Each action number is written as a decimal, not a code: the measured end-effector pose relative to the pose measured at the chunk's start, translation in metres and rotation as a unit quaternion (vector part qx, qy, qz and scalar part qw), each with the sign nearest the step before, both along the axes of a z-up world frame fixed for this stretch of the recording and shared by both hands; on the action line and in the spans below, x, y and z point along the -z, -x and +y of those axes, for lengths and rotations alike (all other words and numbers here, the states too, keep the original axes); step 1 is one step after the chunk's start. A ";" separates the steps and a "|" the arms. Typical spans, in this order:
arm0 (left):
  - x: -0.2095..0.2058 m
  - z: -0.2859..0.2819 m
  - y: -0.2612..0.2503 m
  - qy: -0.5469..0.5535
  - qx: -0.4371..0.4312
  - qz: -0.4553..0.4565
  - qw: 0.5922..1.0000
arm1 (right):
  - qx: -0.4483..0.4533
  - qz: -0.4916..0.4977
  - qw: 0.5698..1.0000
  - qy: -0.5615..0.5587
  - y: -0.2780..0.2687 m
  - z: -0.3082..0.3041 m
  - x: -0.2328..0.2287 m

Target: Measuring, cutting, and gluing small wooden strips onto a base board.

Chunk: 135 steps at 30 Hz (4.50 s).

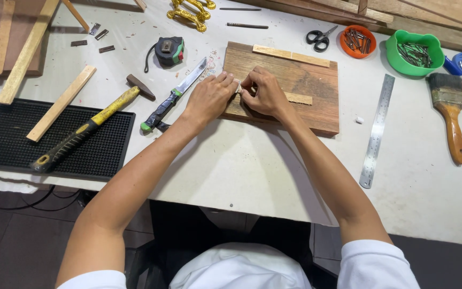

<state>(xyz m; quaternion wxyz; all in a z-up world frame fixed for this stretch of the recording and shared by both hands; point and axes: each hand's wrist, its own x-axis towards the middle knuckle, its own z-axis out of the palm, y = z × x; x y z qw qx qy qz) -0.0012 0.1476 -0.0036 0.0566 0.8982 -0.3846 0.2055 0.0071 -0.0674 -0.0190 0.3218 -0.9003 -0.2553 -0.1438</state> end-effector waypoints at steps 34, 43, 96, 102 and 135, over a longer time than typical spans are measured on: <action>-0.015 0.008 -0.003 0.110 0.084 -0.024 0.990 | 0.053 -0.164 0.980 0.096 0.032 -0.001 -0.038; -0.052 -0.056 0.026 0.179 0.151 0.126 0.964 | 0.078 -0.140 0.986 0.048 0.088 -0.072 -0.070; 0.005 -0.467 0.011 0.070 0.387 0.143 0.908 | 0.253 -0.062 0.946 0.191 0.178 -0.429 -0.004; 0.016 -0.466 0.014 0.017 0.364 0.124 0.923 | 0.273 -0.016 0.943 0.189 0.183 -0.410 -0.016; -0.037 -0.094 0.007 0.044 0.157 0.073 0.984 | 0.069 -0.142 0.969 0.192 0.099 -0.133 -0.061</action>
